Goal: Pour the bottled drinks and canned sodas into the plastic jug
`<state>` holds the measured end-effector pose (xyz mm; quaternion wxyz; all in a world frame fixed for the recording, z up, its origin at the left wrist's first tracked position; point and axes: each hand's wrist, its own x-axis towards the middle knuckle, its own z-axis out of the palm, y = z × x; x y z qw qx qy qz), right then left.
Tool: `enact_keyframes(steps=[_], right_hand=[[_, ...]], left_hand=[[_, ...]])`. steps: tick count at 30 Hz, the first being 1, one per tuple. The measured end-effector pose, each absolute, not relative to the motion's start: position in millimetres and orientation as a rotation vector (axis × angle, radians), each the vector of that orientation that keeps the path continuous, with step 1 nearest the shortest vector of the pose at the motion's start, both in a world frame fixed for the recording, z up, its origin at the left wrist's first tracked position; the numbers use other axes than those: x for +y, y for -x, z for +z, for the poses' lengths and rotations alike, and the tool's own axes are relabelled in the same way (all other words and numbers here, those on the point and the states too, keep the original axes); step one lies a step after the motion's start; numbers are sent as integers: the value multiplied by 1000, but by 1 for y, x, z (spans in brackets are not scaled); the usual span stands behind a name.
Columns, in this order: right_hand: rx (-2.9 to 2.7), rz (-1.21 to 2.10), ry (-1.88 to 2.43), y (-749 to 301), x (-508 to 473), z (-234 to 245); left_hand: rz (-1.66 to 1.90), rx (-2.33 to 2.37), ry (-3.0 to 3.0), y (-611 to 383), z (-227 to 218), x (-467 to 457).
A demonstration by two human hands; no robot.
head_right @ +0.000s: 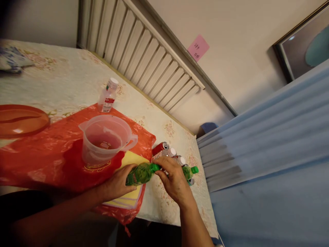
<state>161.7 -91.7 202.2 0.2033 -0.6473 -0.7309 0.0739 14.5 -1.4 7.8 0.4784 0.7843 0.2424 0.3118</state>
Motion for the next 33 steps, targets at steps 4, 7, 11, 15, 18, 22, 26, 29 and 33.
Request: enact_keyframes(steps=[4, 7, 11, 15, 18, 22, 26, 29, 33], right_hand=[[-2077, 203, 1795, -162, -93, 202], [-2103, 179, 1774, -161, -92, 202], [-2128, 126, 1758, -161, -92, 200], [-2131, 119, 1767, -161, -92, 199], [-2119, 117, 1813, -160, -92, 199], [-2061, 105, 1849, -161, -91, 197], [-1916, 163, 1804, -168, -96, 188], [-1668, 264, 1804, -173, -104, 168], [-1412, 421, 1841, -167, -112, 126]], left_hand=[[764, 602, -1929, -16, 4, -2], [780, 586, -1937, -17, 2, -2], [780, 574, -1946, -17, 2, -1], [763, 576, -1942, -16, 5, -1], [744, 593, -1923, -16, 6, -1], [764, 601, -1898, -18, 4, -1], [777, 597, -1909, -17, 3, -1], [793, 573, -1915, -17, 2, -1], [818, 572, -1934, -19, -2, -1]])
